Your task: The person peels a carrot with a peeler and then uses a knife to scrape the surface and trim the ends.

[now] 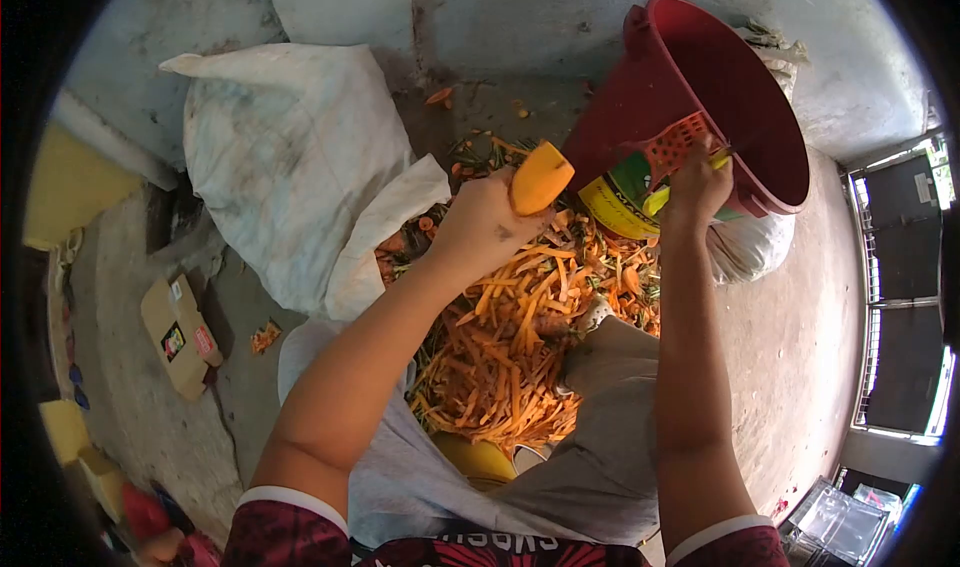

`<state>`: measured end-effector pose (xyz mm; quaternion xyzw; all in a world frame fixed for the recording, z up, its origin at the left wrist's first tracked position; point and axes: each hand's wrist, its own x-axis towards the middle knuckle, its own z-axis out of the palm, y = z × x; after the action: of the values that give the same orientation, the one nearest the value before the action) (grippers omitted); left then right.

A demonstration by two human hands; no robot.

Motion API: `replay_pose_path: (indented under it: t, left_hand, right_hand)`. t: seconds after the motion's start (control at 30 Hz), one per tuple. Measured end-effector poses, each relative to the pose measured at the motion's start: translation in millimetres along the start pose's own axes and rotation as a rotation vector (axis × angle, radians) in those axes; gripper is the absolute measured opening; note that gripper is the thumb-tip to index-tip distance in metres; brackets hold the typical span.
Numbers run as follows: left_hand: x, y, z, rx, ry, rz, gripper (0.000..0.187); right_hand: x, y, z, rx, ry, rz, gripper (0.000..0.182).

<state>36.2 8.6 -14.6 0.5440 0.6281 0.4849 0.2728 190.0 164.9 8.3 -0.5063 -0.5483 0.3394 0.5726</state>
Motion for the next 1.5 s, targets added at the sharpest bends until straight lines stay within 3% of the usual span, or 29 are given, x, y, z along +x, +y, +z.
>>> replay_pose_path:
  t: [0.07, 0.17, 0.2, 0.3, 0.33, 0.43, 0.57, 0.67, 0.77, 0.83, 0.9, 0.93, 1.0, 1.13, 1.23, 1.3, 1.4, 1.5]
  left_hand:
    - [-2, 0, 2, 0.029, -0.024, -0.031, 0.03]
    - [-3, 8, 5, 0.03, -0.079, -0.046, 0.031]
    - [-3, 10, 6, 0.008, -0.095, -0.035, 0.031]
    - [-5, 13, 3, -0.038, -0.122, -0.016, 0.031]
    - [-6, 14, 3, -0.053, -0.127, -0.012, 0.031]
    - [-13, 18, -7, -0.145, -0.182, -0.179, 0.032]
    - [-12, 3, -7, -0.029, -0.251, -0.161, 0.036]
    - [-8, 3, -10, -0.022, -0.362, -0.25, 0.04]
    - [-7, 6, -11, -0.084, -0.399, -0.3, 0.046]
    - [-9, 2, -8, -0.13, -0.331, -0.311, 0.05]
    - [-8, -2, -10, -0.364, -0.416, -0.459, 0.051]
    - [-7, -4, -12, -0.481, -0.457, -0.533, 0.053]
    - [-4, -5, -18, -0.581, -0.364, -0.473, 0.051]
    - [-4, -2, -40, -0.427, -0.168, -0.523, 0.043]
    - [-6, -9, -56, -0.343, -0.127, -0.541, 0.039]
    - [-10, -15, -63, -0.383, -0.131, -0.513, 0.038]
    - [-16, -20, -73, -0.291, -0.189, -0.514, 0.037]
    - [-20, -20, -84, -0.236, -0.144, -0.54, 0.034]
  right_hand:
    - [-18, -29, 9, 0.321, -0.049, 0.082, 0.019]
    - [-41, -25, 25, -0.255, -0.067, -0.209, 0.019]
    - [-56, -49, 27, -0.305, -0.112, -0.184, 0.017]
    - [-16, -9, 17, -0.21, 0.036, -0.307, 0.017]
    - [-6, -16, 9, 0.034, 0.073, 0.025, 0.016]
    - [37, 9, -18, 0.164, 0.082, 0.183, 0.012]
    - [-2, -12, -6, 0.206, -0.416, 0.314, 0.014]
    - [-34, -22, 8, 0.256, -0.875, 0.568, 0.023]
    - [-47, -19, 6, 0.3, -1.235, 0.603, 0.025]
    - [-52, -27, 6, 0.032, -1.319, 0.4, 0.025]
    - [-52, -39, 5, -0.192, -1.324, 0.246, 0.025]
    - [-50, -50, 2, -0.189, -1.315, 0.319, 0.026]
    - [-37, -67, -8, -0.181, -1.291, 0.465, 0.027]
    - [8, -68, -45, 0.097, -0.783, 0.283, 0.029]
    - [76, -24, -84, 0.306, -0.419, 0.1, 0.032]
    - [87, -17, -99, 0.478, -0.106, 0.217, 0.034]
    - [115, 20, -119, 0.594, -0.347, 0.224, 0.033]
    - [106, 23, -93, 0.575, -0.234, 0.293, 0.033]
